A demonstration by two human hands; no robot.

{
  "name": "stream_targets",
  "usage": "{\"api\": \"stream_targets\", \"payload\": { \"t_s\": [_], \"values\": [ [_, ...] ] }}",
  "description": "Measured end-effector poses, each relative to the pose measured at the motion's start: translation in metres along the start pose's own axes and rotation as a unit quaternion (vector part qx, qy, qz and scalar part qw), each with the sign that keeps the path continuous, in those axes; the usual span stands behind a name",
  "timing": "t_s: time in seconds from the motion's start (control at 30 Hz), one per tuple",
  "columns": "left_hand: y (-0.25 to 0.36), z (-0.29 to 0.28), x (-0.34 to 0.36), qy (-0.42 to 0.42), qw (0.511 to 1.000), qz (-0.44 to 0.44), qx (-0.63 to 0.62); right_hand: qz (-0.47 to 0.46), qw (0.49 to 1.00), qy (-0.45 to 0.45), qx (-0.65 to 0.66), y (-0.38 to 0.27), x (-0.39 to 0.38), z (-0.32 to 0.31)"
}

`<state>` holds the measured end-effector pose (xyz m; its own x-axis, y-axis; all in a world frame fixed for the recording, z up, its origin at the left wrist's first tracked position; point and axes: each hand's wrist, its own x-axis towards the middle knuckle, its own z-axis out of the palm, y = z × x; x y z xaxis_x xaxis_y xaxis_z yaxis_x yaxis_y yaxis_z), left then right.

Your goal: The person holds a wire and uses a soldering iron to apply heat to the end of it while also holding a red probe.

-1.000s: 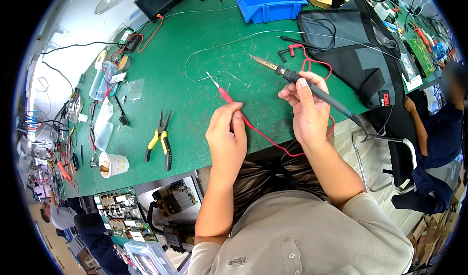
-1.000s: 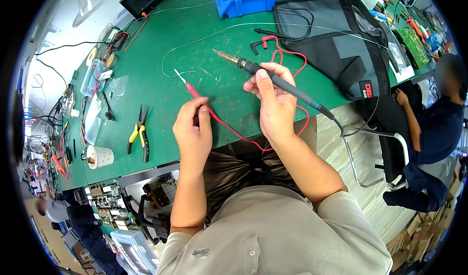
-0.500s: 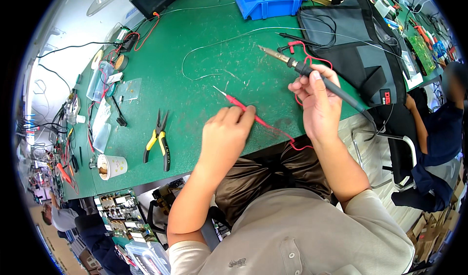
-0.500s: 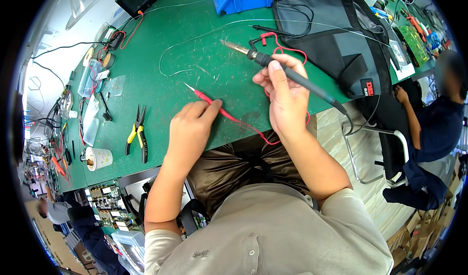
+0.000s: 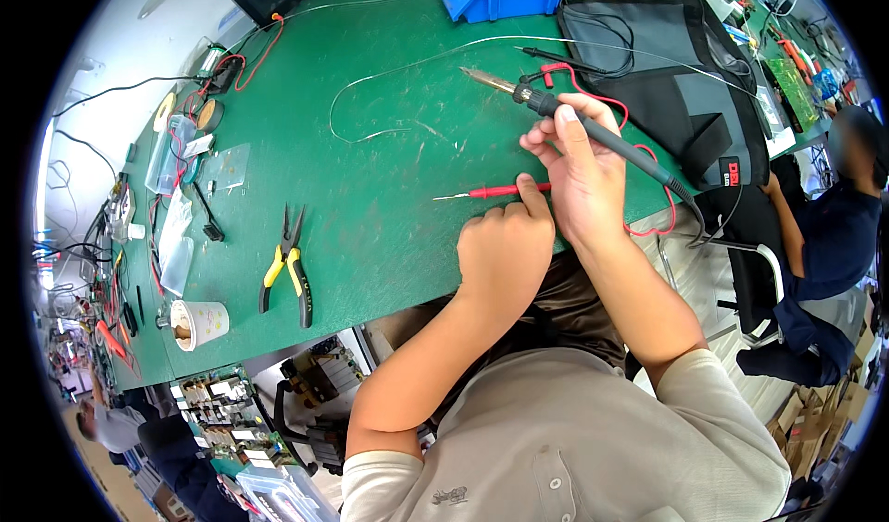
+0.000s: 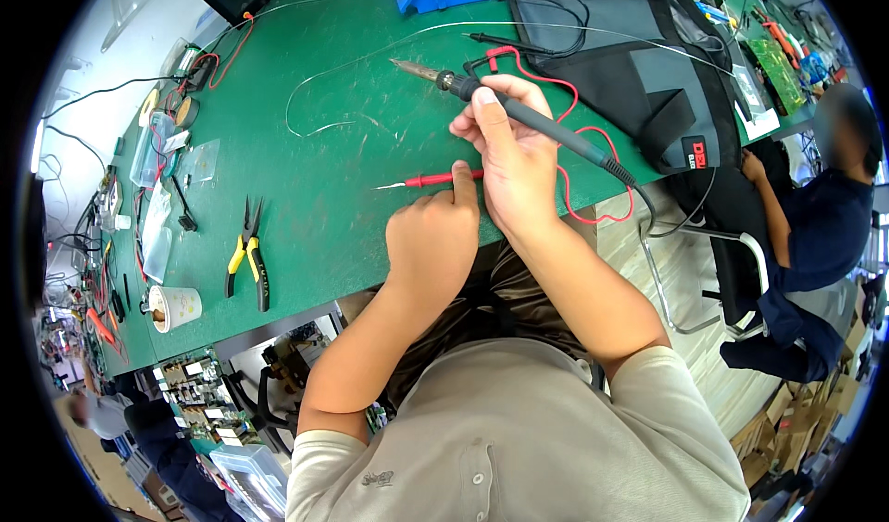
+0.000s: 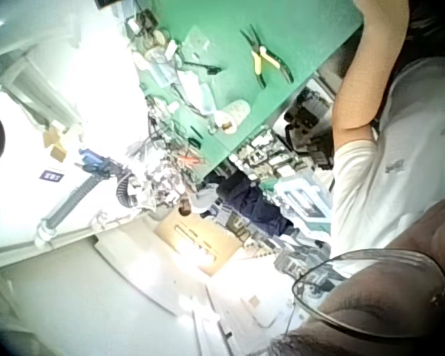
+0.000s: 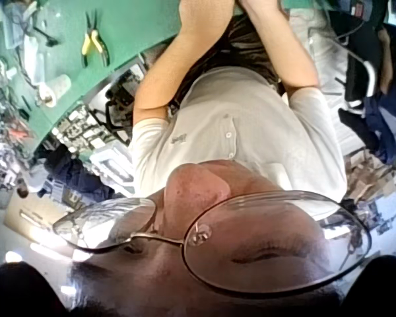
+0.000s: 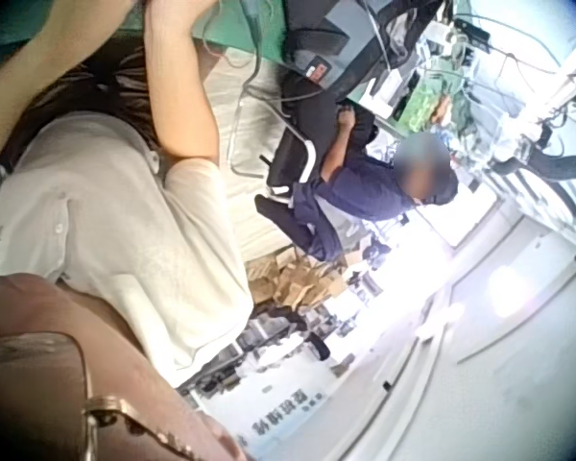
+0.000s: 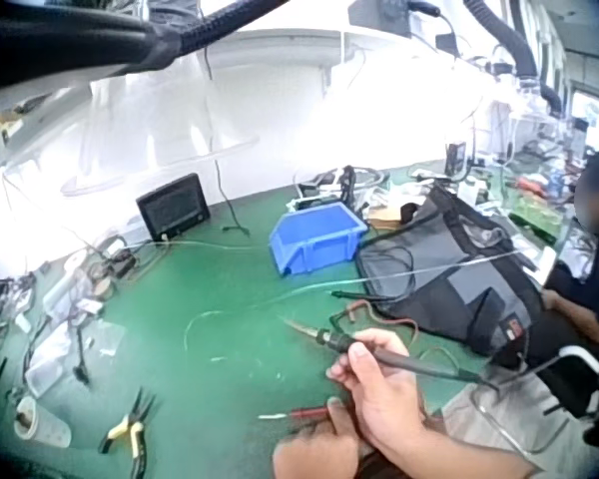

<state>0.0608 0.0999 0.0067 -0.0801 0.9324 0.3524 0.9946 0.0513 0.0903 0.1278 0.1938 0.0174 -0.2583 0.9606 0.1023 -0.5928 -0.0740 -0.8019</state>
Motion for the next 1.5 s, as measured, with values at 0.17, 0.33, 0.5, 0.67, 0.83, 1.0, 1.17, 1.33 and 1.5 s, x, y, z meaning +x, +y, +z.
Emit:
{"api": "stream_targets", "payload": {
  "t_s": [0.17, 0.33, 0.5, 0.67, 0.83, 1.0, 1.17, 1.33, 1.5],
  "values": [
    [0.004, -0.007, -0.009, -0.045, 0.999, -0.005, -0.011, 0.027, 0.999, -0.018, -0.013, 0.010, 0.002, 0.003],
    [0.004, -0.013, -0.014, -0.067, 0.997, 0.002, -0.029, 0.038, 0.999, -0.011, -0.006, 0.018, 0.002, -0.001],
    [0.004, -0.011, -0.017, -0.050, 0.997, -0.005, -0.052, 0.033, 0.999, -0.014, -0.033, 0.021, -0.002, -0.004],
    [-0.004, -0.017, -0.034, -0.046, 0.993, -0.017, -0.107, 0.020, 0.998, -0.035, -0.052, 0.023, 0.000, -0.006],
    [-0.038, -0.048, -0.053, -0.028, 0.979, -0.059, -0.191, 0.025, 0.999, -0.033, -0.034, 0.025, 0.003, -0.009],
    [-0.133, -0.077, -0.013, 0.021, 0.979, -0.101, -0.174, 0.026, 0.999, -0.031, -0.009, 0.024, 0.002, -0.007],
    [-0.143, -0.077, 0.006, -0.054, 0.978, -0.055, -0.195, 0.045, 0.999, -0.024, 0.019, 0.021, -0.001, -0.004],
    [-0.106, -0.080, -0.026, -0.094, 0.962, -0.044, -0.252, 0.049, 0.998, -0.041, 0.015, 0.017, -0.010, -0.012],
    [-0.097, -0.058, -0.040, -0.026, 0.970, -0.075, -0.231, 0.040, 0.997, -0.055, 0.025, 0.018, -0.014, -0.013]
  ]
}}
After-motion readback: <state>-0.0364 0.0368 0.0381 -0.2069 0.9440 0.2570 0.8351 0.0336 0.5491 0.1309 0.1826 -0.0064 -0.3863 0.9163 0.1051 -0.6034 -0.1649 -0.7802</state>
